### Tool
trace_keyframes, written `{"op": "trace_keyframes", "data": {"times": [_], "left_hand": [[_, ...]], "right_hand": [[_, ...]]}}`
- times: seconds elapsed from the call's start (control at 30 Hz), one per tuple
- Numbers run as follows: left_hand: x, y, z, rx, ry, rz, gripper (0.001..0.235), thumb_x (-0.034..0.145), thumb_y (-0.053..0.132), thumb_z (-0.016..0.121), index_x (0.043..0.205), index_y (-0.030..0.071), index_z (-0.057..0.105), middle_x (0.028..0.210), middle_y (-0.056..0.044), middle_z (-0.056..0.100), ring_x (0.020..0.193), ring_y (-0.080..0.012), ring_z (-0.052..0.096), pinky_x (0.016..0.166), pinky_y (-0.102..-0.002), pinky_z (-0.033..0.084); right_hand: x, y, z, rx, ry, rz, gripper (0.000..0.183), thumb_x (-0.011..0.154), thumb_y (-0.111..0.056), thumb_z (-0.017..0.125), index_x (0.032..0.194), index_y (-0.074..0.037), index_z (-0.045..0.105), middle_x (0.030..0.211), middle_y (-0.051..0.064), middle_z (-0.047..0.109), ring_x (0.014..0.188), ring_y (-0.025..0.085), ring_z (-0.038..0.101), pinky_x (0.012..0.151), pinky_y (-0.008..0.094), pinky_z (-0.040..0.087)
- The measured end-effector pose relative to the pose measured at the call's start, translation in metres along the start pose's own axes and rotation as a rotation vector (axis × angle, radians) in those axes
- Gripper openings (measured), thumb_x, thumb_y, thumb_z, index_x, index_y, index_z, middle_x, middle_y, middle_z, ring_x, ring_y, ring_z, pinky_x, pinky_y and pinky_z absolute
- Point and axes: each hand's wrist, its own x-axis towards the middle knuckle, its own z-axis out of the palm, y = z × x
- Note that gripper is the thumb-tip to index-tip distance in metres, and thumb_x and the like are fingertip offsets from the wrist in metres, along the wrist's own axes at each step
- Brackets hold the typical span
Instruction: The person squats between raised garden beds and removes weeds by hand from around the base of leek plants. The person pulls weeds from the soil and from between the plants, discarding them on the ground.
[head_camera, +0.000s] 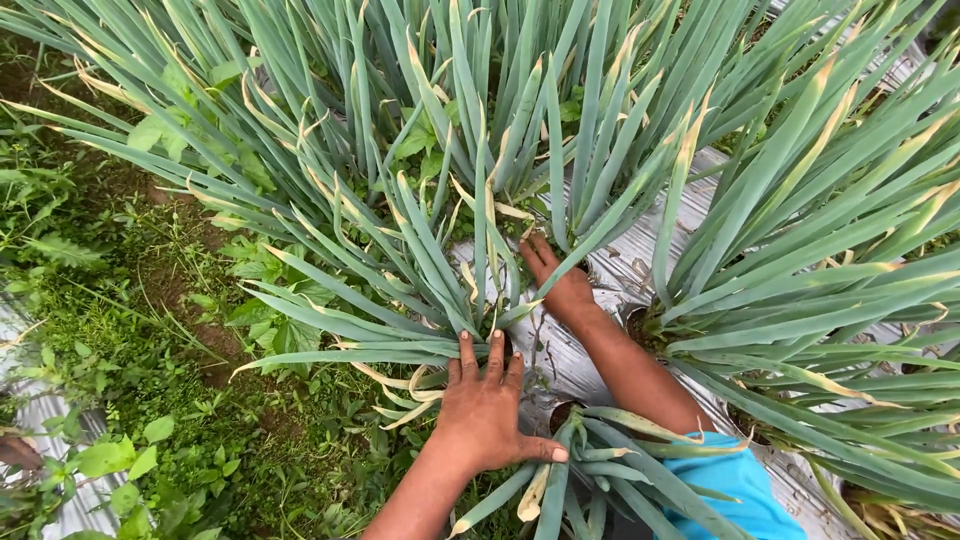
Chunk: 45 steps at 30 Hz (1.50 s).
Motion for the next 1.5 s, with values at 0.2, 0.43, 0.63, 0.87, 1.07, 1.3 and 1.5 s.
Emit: {"op": "trace_keyframes", "data": {"times": [0.2, 0.43, 0.63, 0.87, 1.07, 1.3, 1.5], "left_hand": [[0.002, -0.001, -0.008, -0.019, -0.021, -0.020, 0.130, 0.071, 0.086, 0.052, 0.166, 0.014, 0.000, 0.171, -0.015, -0.023, 0.151, -0.0518, -0.031, 0.124, -0.059, -0.012], [0.001, 0.003, -0.009, 0.002, -0.039, -0.017, 0.129, 0.071, 0.086, 0.050, 0.166, 0.015, -0.003, 0.170, -0.016, -0.025, 0.150, -0.0525, -0.031, 0.123, -0.060, -0.012], [0.001, -0.002, 0.000, 0.005, -0.012, -0.009, 0.130, 0.071, 0.089, 0.048, 0.165, 0.013, -0.001, 0.170, -0.018, -0.023, 0.150, -0.0539, -0.029, 0.124, -0.060, -0.010], [-0.004, 0.004, -0.001, -0.008, -0.028, -0.014, 0.127, 0.073, 0.086, 0.049, 0.166, 0.014, -0.001, 0.170, -0.017, -0.023, 0.151, -0.0534, -0.028, 0.124, -0.060, -0.007], [-0.004, -0.001, -0.002, -0.020, -0.024, 0.003, 0.130, 0.072, 0.086, 0.048, 0.165, 0.011, -0.002, 0.170, -0.019, -0.023, 0.151, -0.0538, -0.027, 0.125, -0.060, -0.005], [-0.005, 0.001, -0.009, -0.017, -0.052, -0.007, 0.128, 0.074, 0.085, 0.049, 0.165, 0.012, -0.002, 0.170, -0.018, -0.024, 0.151, -0.0532, -0.029, 0.125, -0.060, -0.007], [0.002, -0.006, -0.011, 0.005, -0.055, -0.008, 0.131, 0.071, 0.088, 0.047, 0.166, 0.013, -0.002, 0.170, -0.019, -0.025, 0.151, -0.0542, -0.030, 0.124, -0.061, -0.008]], "right_hand": [[0.028, 0.013, 0.018, -0.112, -0.078, -0.017, 0.093, 0.086, 0.013, 0.060, 0.160, -0.022, 0.017, 0.167, 0.015, 0.021, 0.130, 0.042, 0.053, 0.096, 0.058, 0.054], [0.008, 0.015, 0.022, -0.034, 0.056, -0.020, 0.043, 0.087, 0.008, 0.060, 0.128, -0.006, 0.057, 0.121, 0.020, 0.058, 0.091, 0.037, 0.066, 0.073, 0.048, 0.061], [-0.029, 0.013, 0.030, -0.034, -0.201, -0.015, 0.040, 0.093, 0.014, 0.049, 0.120, -0.007, 0.071, 0.102, 0.018, 0.068, 0.069, 0.022, 0.068, 0.062, 0.034, 0.063], [-0.057, 0.019, -0.023, 0.185, -0.282, -0.308, 0.029, 0.083, 0.014, 0.055, 0.086, -0.011, 0.070, 0.089, 0.004, 0.069, 0.084, 0.021, 0.065, 0.071, 0.037, 0.052], [-0.039, 0.010, -0.016, 0.346, -0.334, 0.067, 0.012, 0.102, -0.016, 0.059, 0.099, -0.012, 0.071, 0.099, 0.005, 0.071, 0.081, 0.016, 0.066, 0.073, 0.033, 0.057], [0.054, 0.016, 0.043, 0.431, 0.183, -0.012, 0.087, 0.091, 0.001, 0.065, 0.161, -0.006, 0.013, 0.168, 0.026, 0.002, 0.150, 0.049, 0.023, 0.121, 0.050, 0.027], [0.085, 0.002, 0.025, 0.420, 0.103, 0.208, 0.097, 0.083, 0.022, 0.049, 0.163, -0.006, 0.003, 0.168, 0.025, 0.004, 0.149, 0.045, 0.027, 0.118, 0.052, 0.034]]}}
